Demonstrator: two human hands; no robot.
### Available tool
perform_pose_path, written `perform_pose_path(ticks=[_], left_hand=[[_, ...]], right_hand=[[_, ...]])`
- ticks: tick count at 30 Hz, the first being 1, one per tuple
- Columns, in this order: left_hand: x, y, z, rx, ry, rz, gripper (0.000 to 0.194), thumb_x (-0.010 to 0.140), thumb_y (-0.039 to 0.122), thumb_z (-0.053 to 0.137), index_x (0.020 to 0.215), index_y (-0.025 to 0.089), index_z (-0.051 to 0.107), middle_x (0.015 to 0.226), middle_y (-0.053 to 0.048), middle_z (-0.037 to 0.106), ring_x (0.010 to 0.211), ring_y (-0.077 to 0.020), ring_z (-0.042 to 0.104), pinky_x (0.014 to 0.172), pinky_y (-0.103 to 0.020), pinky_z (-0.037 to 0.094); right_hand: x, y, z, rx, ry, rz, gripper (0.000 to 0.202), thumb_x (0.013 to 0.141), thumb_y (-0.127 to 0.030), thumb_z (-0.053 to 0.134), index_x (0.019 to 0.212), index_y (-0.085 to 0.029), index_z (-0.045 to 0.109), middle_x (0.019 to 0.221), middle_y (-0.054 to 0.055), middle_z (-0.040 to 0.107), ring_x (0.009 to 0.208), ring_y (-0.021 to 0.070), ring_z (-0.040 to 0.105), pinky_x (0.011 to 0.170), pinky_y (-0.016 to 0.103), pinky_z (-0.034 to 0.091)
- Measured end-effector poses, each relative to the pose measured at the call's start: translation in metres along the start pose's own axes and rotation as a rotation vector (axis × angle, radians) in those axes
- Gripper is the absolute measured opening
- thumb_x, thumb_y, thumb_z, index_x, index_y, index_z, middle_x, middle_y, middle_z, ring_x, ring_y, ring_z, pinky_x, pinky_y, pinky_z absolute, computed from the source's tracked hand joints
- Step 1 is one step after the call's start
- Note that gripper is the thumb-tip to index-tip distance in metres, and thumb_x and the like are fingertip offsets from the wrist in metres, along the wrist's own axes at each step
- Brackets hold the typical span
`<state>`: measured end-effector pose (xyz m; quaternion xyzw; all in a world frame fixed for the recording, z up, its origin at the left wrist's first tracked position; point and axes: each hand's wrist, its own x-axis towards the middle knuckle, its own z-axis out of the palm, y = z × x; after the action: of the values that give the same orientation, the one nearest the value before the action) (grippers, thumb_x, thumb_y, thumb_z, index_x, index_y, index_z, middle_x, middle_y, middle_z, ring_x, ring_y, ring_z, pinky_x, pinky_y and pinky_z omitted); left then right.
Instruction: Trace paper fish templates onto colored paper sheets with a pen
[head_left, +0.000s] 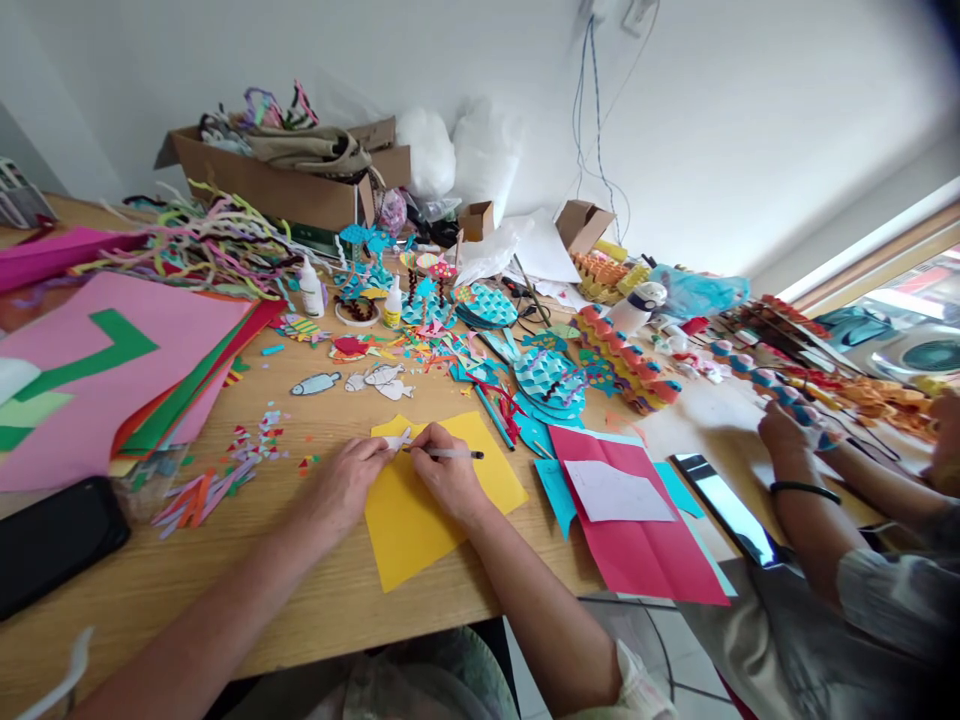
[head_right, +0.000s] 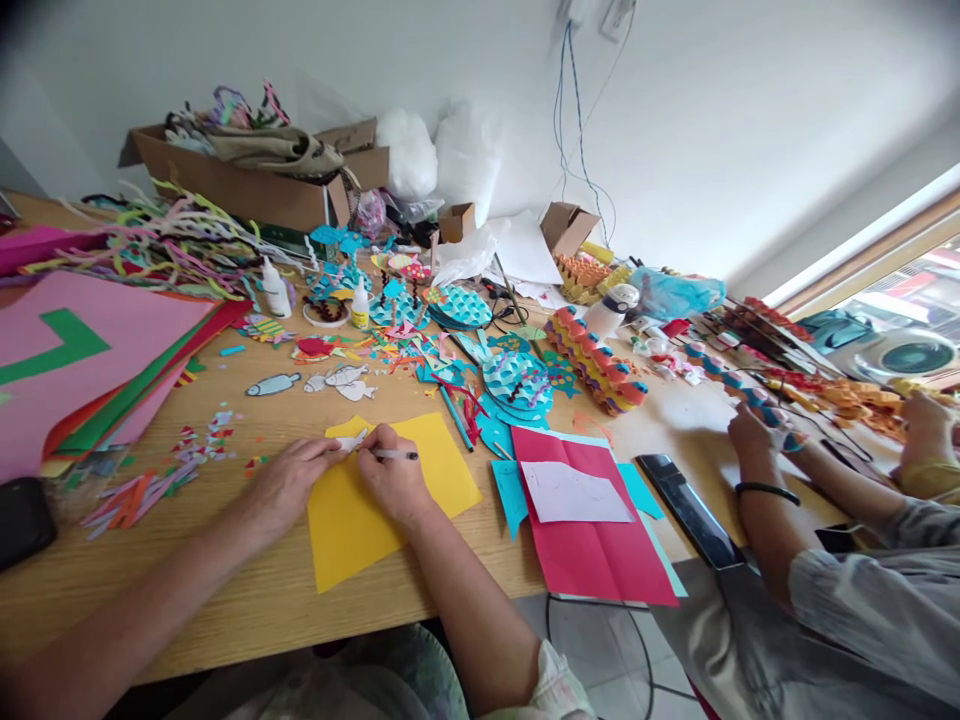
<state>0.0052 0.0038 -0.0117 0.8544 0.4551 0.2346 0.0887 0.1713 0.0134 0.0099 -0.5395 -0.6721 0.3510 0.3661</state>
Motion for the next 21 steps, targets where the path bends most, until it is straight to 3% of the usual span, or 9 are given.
perform_pose_path(ticks=[15,21], left_hand=[[0.0018,-0.0073,-0.0068,-0.069,-0.081,-0.012,0.048,0.073,-0.003,0.032,0.103,0.018,0.063,0.107,-0.007,0.064,0.103,-0.0186,0.056,0.091,-0.036,0.046],[-0.0002,-0.0105,0.0014,-0.061,-0.024,-0.019,0.044,0.074,-0.002,0.033,0.103,0.016,0.062,0.105,-0.008,0.064,0.101,-0.0195,0.056,0.090,-0.037,0.046]], right_hand=[[-0.0018,-0.0009,0.0045,-0.043,0.002,-0.088,0.004,0.066,-0.019,0.042,0.065,-0.020,0.045,0.051,-0.006,0.042,0.046,0.0091,0.038,0.048,0.019,0.029],[-0.0047,-0.0011,0.0068,-0.029,-0.028,-0.103,0.004,0.066,-0.018,0.043,0.064,-0.020,0.045,0.051,-0.006,0.042,0.045,0.0088,0.037,0.047,0.019,0.029]])
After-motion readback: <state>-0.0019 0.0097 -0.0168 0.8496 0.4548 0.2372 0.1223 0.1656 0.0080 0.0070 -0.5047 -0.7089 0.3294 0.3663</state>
